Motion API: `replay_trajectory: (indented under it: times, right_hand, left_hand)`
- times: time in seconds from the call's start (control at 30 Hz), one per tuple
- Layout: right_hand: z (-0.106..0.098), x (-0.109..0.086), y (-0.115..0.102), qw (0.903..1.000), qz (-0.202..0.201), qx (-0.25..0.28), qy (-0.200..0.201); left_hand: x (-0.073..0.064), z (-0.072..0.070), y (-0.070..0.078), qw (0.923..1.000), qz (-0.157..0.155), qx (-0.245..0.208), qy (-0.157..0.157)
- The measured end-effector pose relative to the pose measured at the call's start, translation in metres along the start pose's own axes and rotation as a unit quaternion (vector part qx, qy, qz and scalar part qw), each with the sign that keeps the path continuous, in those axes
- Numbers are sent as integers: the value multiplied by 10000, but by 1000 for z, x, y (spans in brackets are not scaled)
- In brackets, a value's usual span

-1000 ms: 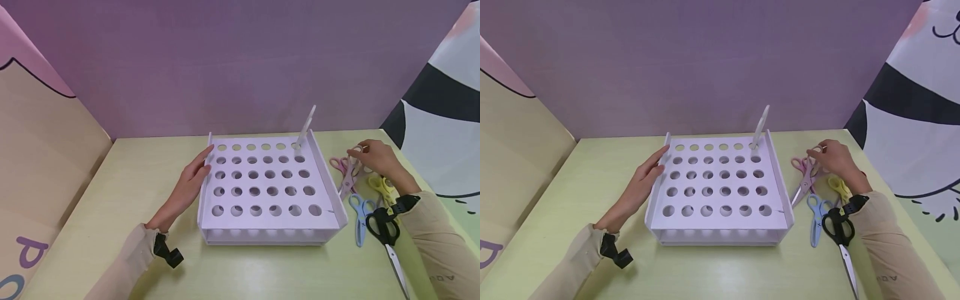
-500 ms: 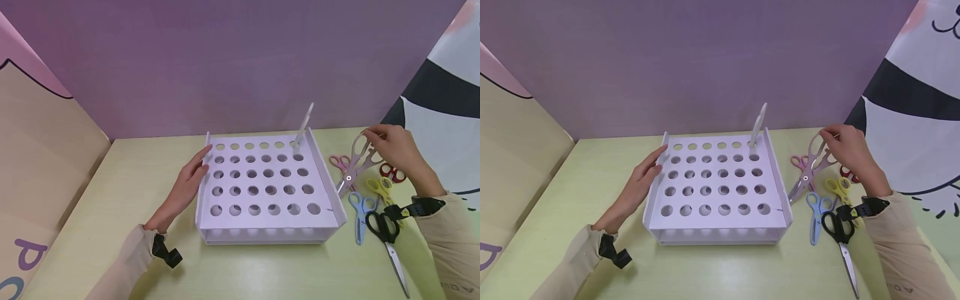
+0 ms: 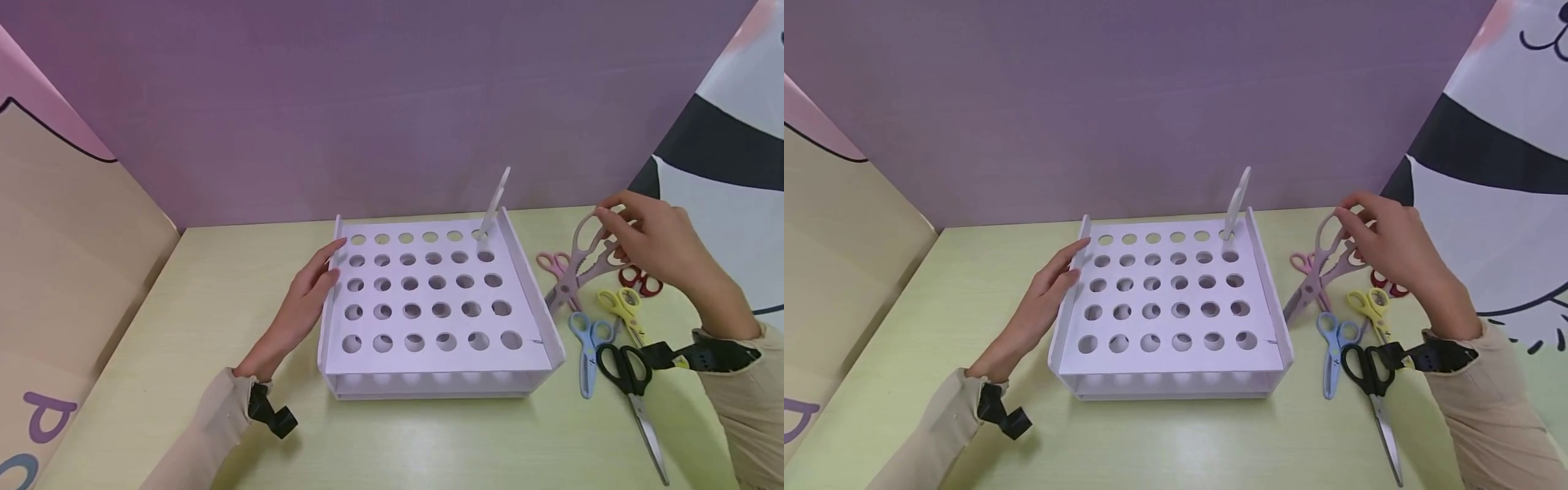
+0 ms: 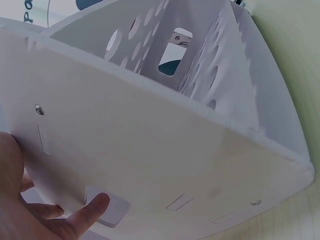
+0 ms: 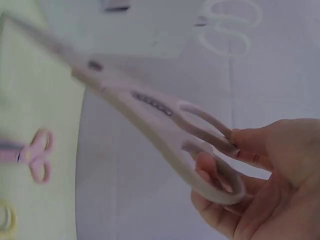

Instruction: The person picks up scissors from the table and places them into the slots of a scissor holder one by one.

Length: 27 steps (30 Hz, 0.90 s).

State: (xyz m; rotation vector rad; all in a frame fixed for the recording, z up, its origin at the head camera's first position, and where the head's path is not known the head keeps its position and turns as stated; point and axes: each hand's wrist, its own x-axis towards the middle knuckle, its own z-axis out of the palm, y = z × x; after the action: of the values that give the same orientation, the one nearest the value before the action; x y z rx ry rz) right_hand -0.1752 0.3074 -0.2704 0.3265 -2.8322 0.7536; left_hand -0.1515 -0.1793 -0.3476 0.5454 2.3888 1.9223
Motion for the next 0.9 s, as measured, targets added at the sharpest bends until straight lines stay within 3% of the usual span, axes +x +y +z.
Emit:
replay_trajectory:
  times: [0.17, 0.37, 0.6, 0.77, 0.9]
  right_hand:
    - [-6, -6, -7, 9979, 284, 587, -35]
    - [-10, -14, -20, 9855, 703, 1540, -117]
    - [-6, -23, -34, 9745, 1167, 1886, -353]
    - [-2, -26, -41, 9716, 862, 2150, -489]
    - [3, -27, -38, 9649, 81, 2573, -514]
  left_hand:
    - [-1, 1, 1, 10000, -46, 25, 49]
    - [-2, 1, 4, 9998, -10, 152, 120]
    - [0, 1, 6, 9994, 93, 305, 122]
    - [0, 1, 6, 9996, 114, 227, 156]
    - [0, 2, 5, 9997, 65, 187, 169]
